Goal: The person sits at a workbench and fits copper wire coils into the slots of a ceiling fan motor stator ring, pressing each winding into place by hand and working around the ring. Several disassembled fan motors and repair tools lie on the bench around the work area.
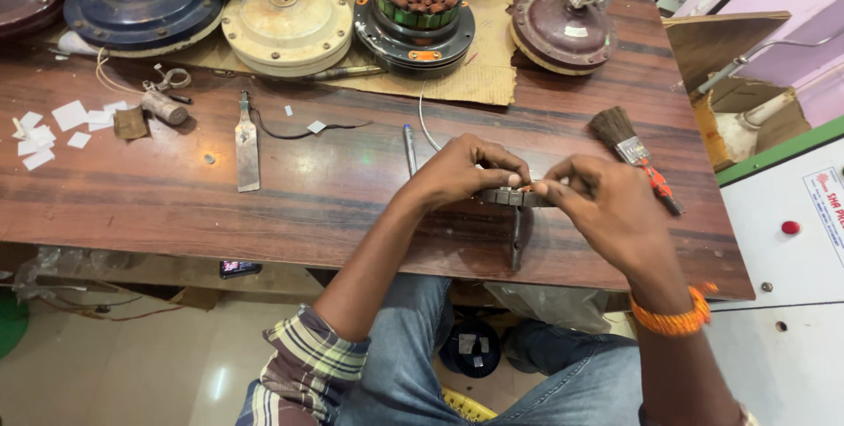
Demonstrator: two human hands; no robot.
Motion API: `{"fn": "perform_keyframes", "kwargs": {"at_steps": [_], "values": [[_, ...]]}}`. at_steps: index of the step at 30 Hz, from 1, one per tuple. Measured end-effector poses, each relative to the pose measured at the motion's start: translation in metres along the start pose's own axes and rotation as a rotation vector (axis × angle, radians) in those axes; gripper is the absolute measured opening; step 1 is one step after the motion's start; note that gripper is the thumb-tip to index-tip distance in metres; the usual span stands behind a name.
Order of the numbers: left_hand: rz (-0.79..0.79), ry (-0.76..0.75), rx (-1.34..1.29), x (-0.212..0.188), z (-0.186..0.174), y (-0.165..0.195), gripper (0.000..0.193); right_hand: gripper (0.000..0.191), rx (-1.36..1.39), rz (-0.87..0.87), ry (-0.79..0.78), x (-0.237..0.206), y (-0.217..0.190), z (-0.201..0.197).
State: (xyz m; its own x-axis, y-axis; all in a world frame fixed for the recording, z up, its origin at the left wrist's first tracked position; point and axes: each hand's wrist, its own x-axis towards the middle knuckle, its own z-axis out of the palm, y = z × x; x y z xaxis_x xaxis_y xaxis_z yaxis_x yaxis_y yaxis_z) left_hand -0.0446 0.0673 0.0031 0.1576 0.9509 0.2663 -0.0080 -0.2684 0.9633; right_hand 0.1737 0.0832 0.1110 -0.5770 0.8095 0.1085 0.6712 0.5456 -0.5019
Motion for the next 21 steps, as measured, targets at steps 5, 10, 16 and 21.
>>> {"fn": "perform_keyframes", "kwargs": {"at_steps": [5,10,16,21], "values": [[0.009,-0.007,0.09,0.0,-0.005,0.001,0.021,0.019,0.053,-0.014,0.046,-0.029,-0.013,0.008],[0.087,0.005,0.169,0.001,0.001,0.008,0.022,0.015,0.088,0.009,0.165,-0.036,-0.015,0.023],[0.05,0.003,0.204,0.002,0.001,0.014,0.022,0.009,0.03,-0.044,0.215,-0.053,-0.002,0.046],[0.155,0.093,0.292,-0.01,0.01,0.031,0.022,0.007,-0.006,-0.312,0.371,-0.056,0.018,0.085]]}}
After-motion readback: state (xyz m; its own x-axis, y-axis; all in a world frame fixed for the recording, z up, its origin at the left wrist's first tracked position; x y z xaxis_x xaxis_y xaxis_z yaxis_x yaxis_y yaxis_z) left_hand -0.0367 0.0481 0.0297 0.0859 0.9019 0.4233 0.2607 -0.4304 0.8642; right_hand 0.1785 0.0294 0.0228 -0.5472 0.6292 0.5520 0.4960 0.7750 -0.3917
